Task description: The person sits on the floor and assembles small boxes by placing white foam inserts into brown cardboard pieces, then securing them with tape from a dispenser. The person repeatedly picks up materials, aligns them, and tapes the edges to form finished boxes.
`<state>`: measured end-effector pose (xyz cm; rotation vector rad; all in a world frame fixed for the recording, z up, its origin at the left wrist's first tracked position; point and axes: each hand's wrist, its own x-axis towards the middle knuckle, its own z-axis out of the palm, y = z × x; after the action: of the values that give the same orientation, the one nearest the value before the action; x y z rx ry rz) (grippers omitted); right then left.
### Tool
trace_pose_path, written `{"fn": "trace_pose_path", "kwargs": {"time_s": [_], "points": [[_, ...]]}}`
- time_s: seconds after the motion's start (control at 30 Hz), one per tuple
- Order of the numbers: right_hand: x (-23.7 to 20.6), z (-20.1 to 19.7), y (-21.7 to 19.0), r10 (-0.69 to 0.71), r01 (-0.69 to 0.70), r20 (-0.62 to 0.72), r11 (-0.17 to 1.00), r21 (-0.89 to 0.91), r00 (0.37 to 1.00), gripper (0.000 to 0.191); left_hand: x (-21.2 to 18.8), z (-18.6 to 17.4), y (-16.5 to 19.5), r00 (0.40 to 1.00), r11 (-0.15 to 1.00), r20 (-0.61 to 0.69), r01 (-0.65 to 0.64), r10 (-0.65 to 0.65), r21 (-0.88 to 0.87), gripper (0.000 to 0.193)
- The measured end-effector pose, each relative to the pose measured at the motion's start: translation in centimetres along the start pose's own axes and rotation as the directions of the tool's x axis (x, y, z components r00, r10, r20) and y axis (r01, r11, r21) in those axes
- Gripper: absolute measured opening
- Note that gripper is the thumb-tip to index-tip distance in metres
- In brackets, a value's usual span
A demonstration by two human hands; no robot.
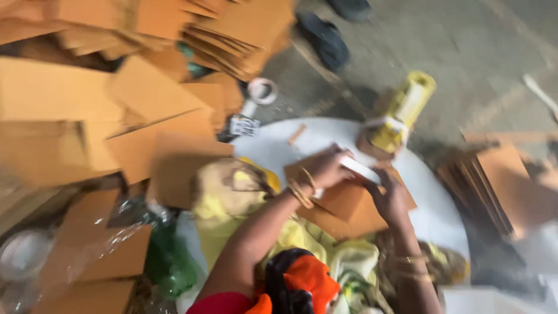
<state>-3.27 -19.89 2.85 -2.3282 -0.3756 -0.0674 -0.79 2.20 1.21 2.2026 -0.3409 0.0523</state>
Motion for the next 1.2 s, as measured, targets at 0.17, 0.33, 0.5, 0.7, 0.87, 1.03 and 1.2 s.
{"fn": "trace_pose_path", "kwargs": {"time_s": [0.17,0.33,0.5,0.7,0.87,1.03,1.2], "points": [[1.0,-1.6,2.6,0.068,-0.134,0.195,0.926,0.354,0.978,0.041,-0.1,-1.0,0.4,0.998,0.999,-0.053,-0.027,0.028,0.020,0.033],[7.4,-3.0,5.9,0.379,-0.224,-0.132,0.755,0.617,0.916,0.038,0.5,-1.3,0.9,0.998,0.999,0.030,0.047,-0.048,0.017,0.041],[13.1,-3.5,6.6,0.526,-0.456,-0.027,0.762,0.460,0.850,0.042,0.3,-0.9,0.5,0.999,0.999,0.015,0.039,-0.040,0.037,0.038],[13.3,-3.4,4.5,0.477,-0.467,0.105,0.751,0.466,0.873,0.035,-0.2,-0.6,0.3,0.998,0.998,0.020,0.052,-0.053,0.038,0.036],[10.7,-2.9,1.4,0.403,-0.314,-0.049,0.778,0.545,0.914,0.027,0.4,0.2,0.9,0.991,0.994,0.079,0.106,-0.107,0.026,0.042],[1.1,-0.4,-0.9,0.400,-0.293,0.026,0.624,0.724,0.916,0.014,2.8,1.6,0.8,0.996,0.996,0.017,0.082,-0.083,0.044,0.047],[-1.3,4.2,1.0,0.525,-0.365,0.121,0.391,0.845,0.843,0.013,4.8,2.3,0.5,0.989,0.990,0.066,0.127,-0.131,0.061,0.045]]}}
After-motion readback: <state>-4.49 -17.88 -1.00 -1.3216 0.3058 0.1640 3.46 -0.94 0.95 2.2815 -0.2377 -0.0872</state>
